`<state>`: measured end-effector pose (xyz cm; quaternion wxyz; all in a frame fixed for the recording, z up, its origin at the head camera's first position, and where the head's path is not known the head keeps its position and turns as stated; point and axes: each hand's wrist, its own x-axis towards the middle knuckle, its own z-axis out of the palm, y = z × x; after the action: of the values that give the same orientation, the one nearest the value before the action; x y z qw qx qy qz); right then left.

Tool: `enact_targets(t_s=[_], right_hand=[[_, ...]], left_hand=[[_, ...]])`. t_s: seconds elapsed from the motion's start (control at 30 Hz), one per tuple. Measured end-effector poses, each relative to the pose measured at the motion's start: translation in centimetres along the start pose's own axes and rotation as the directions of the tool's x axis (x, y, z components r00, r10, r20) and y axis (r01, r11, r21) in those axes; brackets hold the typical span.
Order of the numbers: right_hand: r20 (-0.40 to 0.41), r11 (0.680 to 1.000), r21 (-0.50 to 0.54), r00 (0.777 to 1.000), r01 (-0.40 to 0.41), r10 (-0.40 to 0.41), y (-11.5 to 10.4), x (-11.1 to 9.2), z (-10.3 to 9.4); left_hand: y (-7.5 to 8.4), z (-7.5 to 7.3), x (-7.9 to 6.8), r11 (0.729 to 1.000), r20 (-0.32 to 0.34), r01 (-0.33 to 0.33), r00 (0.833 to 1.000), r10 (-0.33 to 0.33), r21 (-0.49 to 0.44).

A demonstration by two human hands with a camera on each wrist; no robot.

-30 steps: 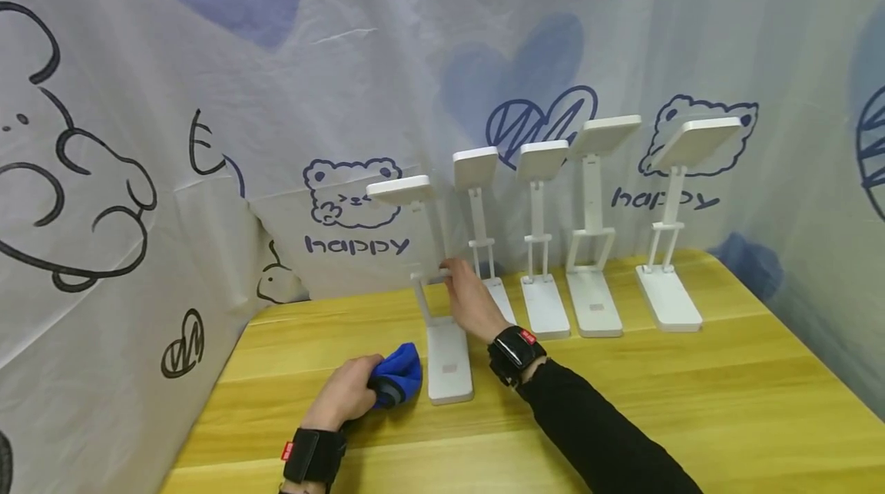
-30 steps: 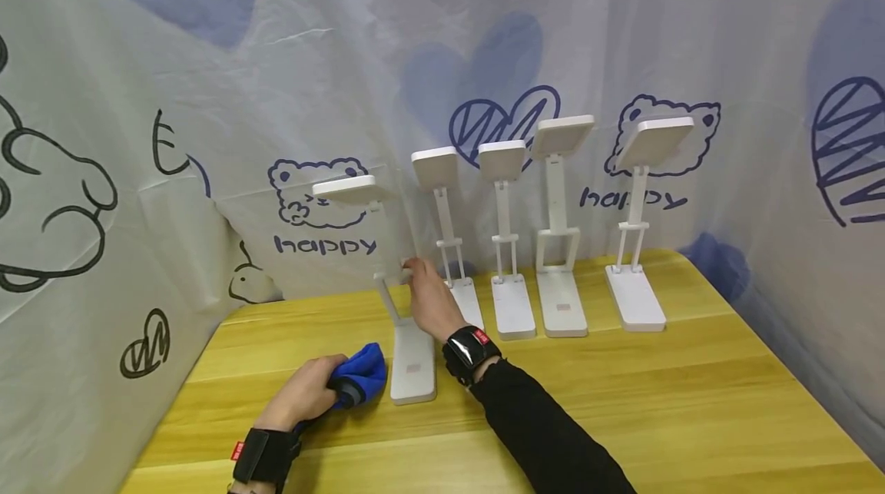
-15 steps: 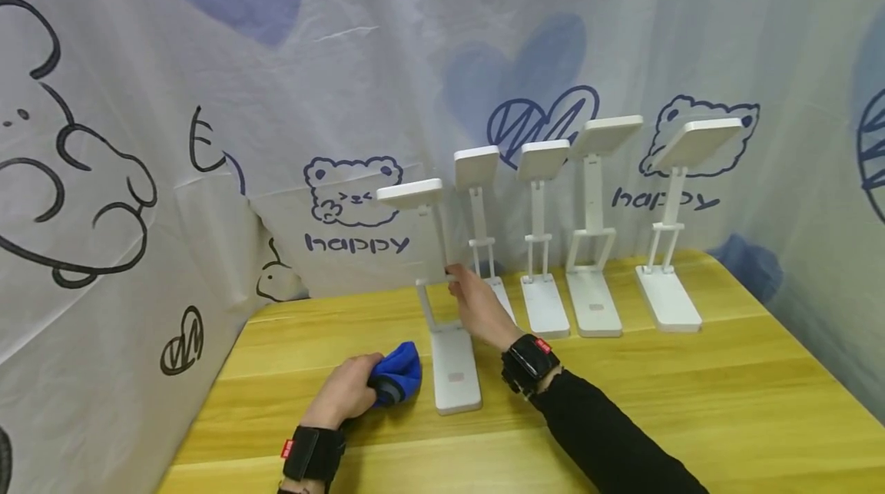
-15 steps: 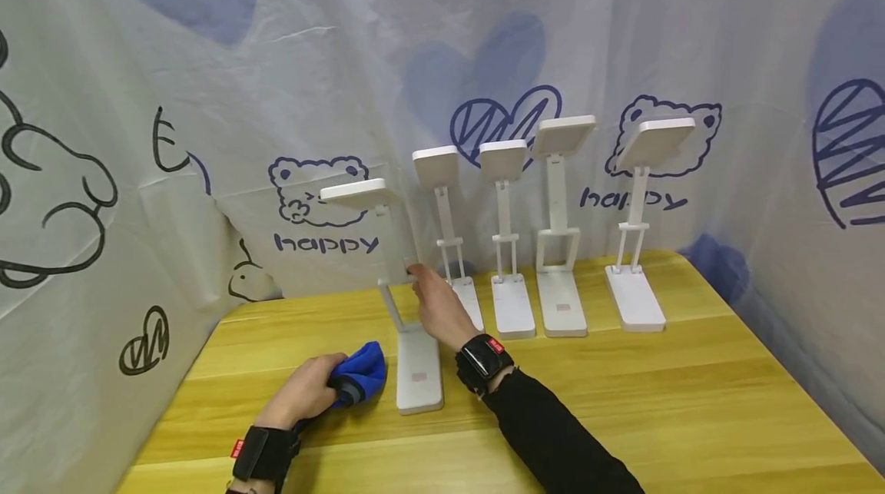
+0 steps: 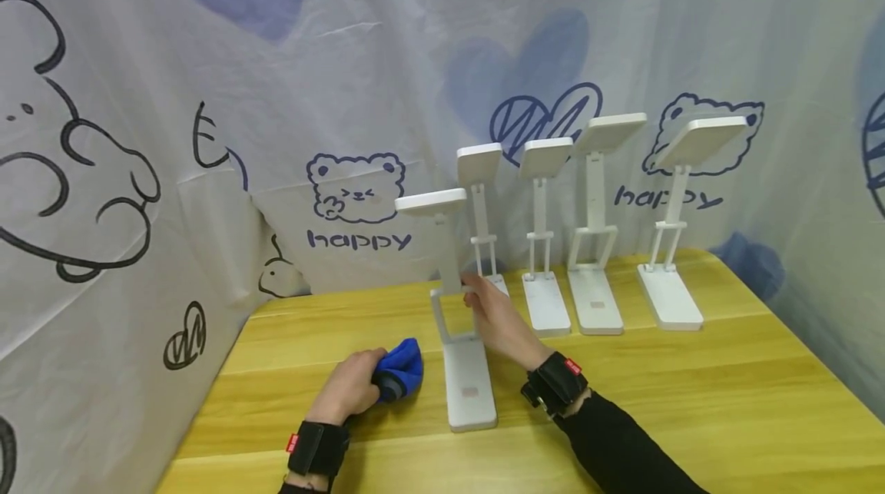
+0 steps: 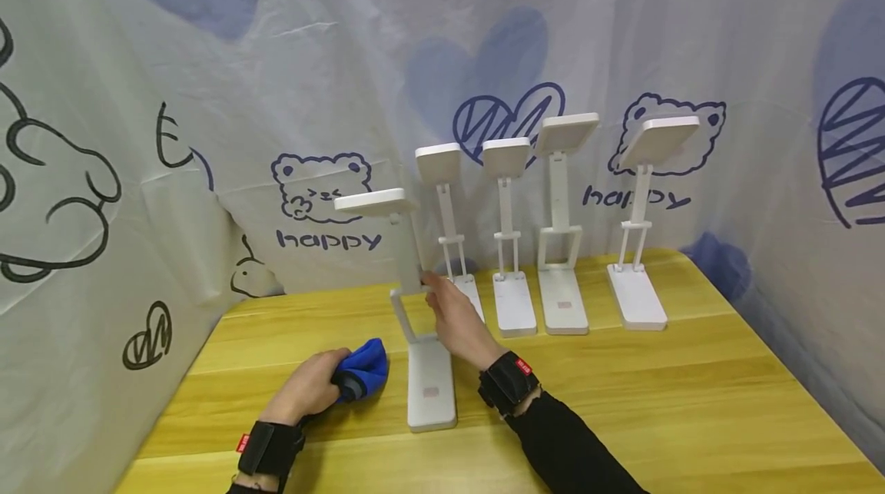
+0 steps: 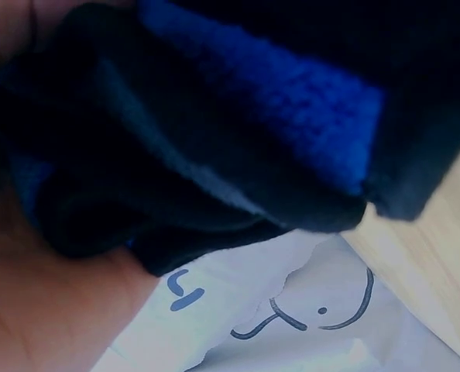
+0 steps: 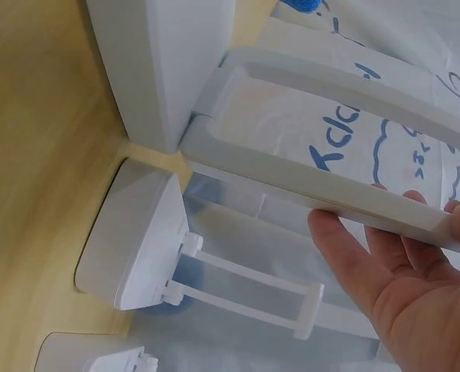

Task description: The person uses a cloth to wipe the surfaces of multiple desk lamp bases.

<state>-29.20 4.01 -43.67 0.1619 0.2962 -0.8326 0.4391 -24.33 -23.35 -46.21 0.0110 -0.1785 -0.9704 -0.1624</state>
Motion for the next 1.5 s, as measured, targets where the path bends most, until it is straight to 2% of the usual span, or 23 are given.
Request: enact_targets(t_s=[0.27, 0.53, 0.83, 1.0, 1.13, 1.3, 1.5], right_hand=[[0.014, 0.999, 0.017, 0.999, -0.035, 0.035, -0.1, -0.8, -0.9], [-0.077, 0.993, -0.058, 0.991, 0.101, -0.106, 0.7, -2.1, -2.5], [-0.116, 0.989, -0.091, 0.985, 0.117, -0.127, 1.5, -3.8, -4.2], [-0.128, 0.988, -0.080, 0.981, 0.135, -0.144, 2.0, -3.8, -4.7], [-0.110, 0.992, -0.053, 0.987, 0.116, -0.121, 2.5, -3.5, -4.5], [-0.053, 0.998, 0.006, 0.996, 0.069, -0.069, 3.2, -4.2, -4.0], [0.050, 1.000, 0.026, 0.999, 0.010, -0.011, 4.5, -4.9, -3.6]], left_hand=[[-0.1, 0.4, 0.0, 1.000, 0.004, -0.015, 1.000, 0.015, 0.016], [0.0, 0.3, 0.0, 1.000, 0.005, 0.001, 1.000, -0.001, 0.028], [0.1, 0.5, 0.1, 0.999, 0.017, 0.010, 1.000, -0.010, 0.047], [0.2, 0.6, 0.3, 0.998, 0.016, -0.012, 1.000, 0.011, 0.058], [0.3, 0.4, 0.3, 0.996, 0.040, -0.018, 0.999, 0.015, 0.082], [0.5, 0.6, 0.3, 0.995, 0.090, -0.012, 0.996, 0.004, 0.096], [1.2, 0.6, 0.6, 0.998, 0.073, -0.036, 0.997, 0.032, 0.047]])
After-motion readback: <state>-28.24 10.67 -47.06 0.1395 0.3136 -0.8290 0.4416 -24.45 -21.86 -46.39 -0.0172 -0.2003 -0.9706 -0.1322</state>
